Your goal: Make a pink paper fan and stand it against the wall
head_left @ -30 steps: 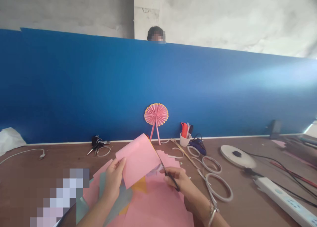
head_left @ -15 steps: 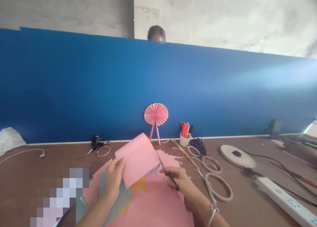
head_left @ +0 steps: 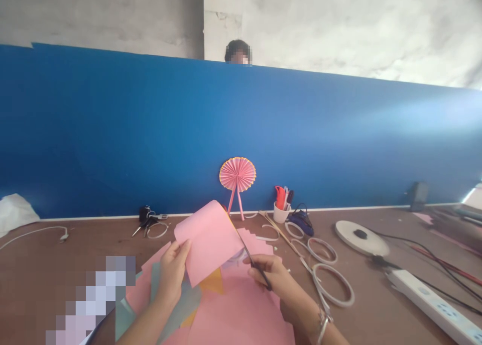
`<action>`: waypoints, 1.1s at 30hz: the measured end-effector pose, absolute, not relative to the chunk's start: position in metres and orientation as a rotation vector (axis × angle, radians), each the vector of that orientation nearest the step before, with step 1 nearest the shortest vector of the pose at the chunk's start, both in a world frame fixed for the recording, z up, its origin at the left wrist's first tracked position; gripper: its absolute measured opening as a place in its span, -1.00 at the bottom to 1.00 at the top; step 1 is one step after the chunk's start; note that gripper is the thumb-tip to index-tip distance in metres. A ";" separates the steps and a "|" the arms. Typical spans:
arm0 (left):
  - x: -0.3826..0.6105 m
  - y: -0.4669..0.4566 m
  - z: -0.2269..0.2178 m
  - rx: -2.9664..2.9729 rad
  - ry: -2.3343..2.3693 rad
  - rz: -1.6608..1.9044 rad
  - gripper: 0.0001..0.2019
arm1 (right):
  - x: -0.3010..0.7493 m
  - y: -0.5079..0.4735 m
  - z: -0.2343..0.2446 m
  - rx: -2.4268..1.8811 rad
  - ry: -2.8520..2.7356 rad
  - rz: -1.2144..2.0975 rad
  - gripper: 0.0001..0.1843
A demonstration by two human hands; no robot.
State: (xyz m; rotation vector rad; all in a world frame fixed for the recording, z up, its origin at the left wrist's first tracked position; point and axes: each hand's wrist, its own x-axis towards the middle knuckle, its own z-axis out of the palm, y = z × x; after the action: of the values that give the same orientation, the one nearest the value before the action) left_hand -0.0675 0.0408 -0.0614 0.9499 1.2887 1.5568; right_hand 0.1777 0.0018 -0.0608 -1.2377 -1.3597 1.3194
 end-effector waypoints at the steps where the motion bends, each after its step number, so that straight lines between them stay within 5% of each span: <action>1: -0.068 0.041 -0.062 0.955 1.294 1.563 -0.62 | 0.178 0.002 -0.060 -1.240 -1.365 1.316 -0.61; 33: -0.069 0.044 -0.076 1.009 1.233 1.470 -0.55 | 0.178 0.004 -0.062 -1.228 -1.390 1.341 -0.54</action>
State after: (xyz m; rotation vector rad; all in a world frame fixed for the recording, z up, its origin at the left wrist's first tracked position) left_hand -0.0686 0.0439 -0.0759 1.0094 1.2333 1.4697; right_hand 0.1785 0.0039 -0.0623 -1.2276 -1.3901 1.3411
